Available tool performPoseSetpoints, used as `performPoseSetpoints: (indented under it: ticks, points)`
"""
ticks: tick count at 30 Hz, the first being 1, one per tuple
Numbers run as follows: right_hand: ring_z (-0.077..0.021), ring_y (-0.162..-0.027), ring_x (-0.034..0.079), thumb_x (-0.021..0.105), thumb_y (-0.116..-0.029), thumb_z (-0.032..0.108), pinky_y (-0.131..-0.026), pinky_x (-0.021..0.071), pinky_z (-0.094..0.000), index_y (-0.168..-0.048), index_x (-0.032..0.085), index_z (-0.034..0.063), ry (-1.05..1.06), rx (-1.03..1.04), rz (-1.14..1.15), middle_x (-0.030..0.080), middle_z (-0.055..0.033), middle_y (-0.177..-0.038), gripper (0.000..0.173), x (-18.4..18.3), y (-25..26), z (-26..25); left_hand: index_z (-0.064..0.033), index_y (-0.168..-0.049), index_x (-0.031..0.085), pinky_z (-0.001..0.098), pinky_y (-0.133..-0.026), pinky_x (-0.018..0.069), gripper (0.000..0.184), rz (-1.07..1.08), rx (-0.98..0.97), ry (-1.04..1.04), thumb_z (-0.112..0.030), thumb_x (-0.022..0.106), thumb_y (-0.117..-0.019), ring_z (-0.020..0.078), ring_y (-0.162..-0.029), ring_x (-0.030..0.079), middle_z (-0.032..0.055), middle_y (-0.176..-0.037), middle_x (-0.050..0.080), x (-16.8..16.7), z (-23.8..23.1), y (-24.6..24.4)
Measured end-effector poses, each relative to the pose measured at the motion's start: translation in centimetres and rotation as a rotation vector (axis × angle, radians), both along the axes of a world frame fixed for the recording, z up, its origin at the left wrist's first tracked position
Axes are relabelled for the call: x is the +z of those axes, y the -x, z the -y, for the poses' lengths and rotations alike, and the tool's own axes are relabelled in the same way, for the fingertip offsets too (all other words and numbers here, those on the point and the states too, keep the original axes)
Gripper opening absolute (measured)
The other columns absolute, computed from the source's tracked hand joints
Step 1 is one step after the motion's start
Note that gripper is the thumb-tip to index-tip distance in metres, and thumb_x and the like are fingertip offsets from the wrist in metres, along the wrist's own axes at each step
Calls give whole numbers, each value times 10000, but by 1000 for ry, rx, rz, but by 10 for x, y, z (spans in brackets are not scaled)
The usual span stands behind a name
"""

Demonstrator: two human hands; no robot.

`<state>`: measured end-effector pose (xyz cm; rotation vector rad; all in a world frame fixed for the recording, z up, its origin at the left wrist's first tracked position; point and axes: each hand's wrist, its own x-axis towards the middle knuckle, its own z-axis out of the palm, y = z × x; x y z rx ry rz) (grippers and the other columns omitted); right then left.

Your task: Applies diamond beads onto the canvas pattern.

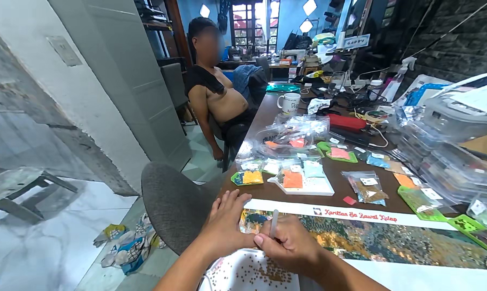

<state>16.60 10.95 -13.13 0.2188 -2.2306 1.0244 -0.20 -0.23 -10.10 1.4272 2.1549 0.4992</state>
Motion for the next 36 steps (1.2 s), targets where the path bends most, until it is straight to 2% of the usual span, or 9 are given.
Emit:
performPoseSetpoints:
  ticks: [9,13,18,23,29,36]
  points:
    - [-65,-545,491,516,-1027,173,-526,385,-198,-714,601,6,11,1,-7,534,-61,-587,365,0,1,0,-194,-1572,382,597,-1232,-1,1029,-4,2,3,-633,771,-727,323,-1575,73,120,-1678,225,1,0,-1]
    - [-32,-549,488,513,-1032,184,-522,380,-176,-730,616,-3,90,16,23,551,-53,-605,370,2,0,0,-191,-1571,382,602,-1233,2,1005,4,9,12,-564,810,-741,325,-1574,81,120,-1673,239,1,-1,-1]
    - [15,-528,437,512,-1030,169,-501,340,-146,-716,593,0,198,22,-1,508,-18,-581,366,3,1,-1,-204,-1570,381,603,-1229,-13,970,11,11,21,-501,807,-751,321,-1576,56,108,-1683,212,1,-2,0]
    - [75,-563,446,505,-1030,175,-529,364,-105,-738,597,39,338,-61,0,506,64,-623,335,7,4,-4,-200,-1573,371,595,-1233,-11,968,2,7,34,-478,803,-752,319,-1577,55,121,-1685,199,2,-2,-1]
    - [27,-561,438,475,-1049,271,-535,362,-162,-794,598,75,290,-175,208,478,60,-634,344,7,6,-8,-201,-1575,368,590,-1234,-13,975,-2,3,48,-499,803,-755,327,-1577,47,115,-1689,193,2,-2,0]
    - [-2,-574,442,454,-1058,293,-545,366,-187,-816,596,67,248,-183,295,471,42,-647,360,9,6,-8,-203,-1577,364,593,-1233,-12,978,0,3,51,-508,805,-759,327,-1577,48,119,-1689,192,2,-2,0]
